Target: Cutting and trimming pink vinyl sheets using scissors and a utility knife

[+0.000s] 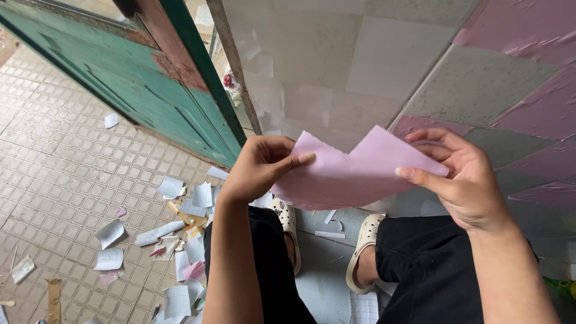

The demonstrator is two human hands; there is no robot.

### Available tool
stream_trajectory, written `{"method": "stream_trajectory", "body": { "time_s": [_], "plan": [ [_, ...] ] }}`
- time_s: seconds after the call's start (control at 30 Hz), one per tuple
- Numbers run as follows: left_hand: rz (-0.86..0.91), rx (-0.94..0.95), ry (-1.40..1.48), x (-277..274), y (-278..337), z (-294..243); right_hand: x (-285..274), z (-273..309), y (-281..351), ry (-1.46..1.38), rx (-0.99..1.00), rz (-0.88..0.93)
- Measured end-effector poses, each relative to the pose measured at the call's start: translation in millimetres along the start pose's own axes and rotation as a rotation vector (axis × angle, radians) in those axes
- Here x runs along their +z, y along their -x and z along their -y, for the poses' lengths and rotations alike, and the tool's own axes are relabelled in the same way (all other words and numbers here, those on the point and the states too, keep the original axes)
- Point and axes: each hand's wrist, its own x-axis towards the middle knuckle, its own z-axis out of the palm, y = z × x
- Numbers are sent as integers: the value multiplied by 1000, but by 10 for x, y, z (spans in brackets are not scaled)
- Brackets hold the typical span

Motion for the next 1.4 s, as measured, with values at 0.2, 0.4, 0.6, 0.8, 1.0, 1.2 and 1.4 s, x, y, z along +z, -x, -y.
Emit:
{"method": "stream_trajectory", "body": {
  "time_s": [0.2, 0.4, 0.6, 0.8, 1.0, 1.2, 1.4],
  "plan": [
    [-40, 80, 183, 102, -20, -25, -149, -180, -8, -184, -29, 37],
    [-14, 182, 387, 392, -139, -16, -31, 64, 33, -86, -424, -282],
    [-181, 230, 620, 714, -365, -47, -302, 233, -97, 279, -698, -437],
    [-276, 221, 685, 824, -540, -110, -592, 365, -358, 432, -725, -454],
    [-283, 209, 750, 822, -643, -140, -890, 513, -612, 496, -770, -266],
    [-273, 283, 801, 775, -682, -71, -1236, 399, -748, 544, -811, -272],
    [-260, 303, 789, 766, -726, -7, -1061, 539, -604, 533, -751, -280]
  ]
}}
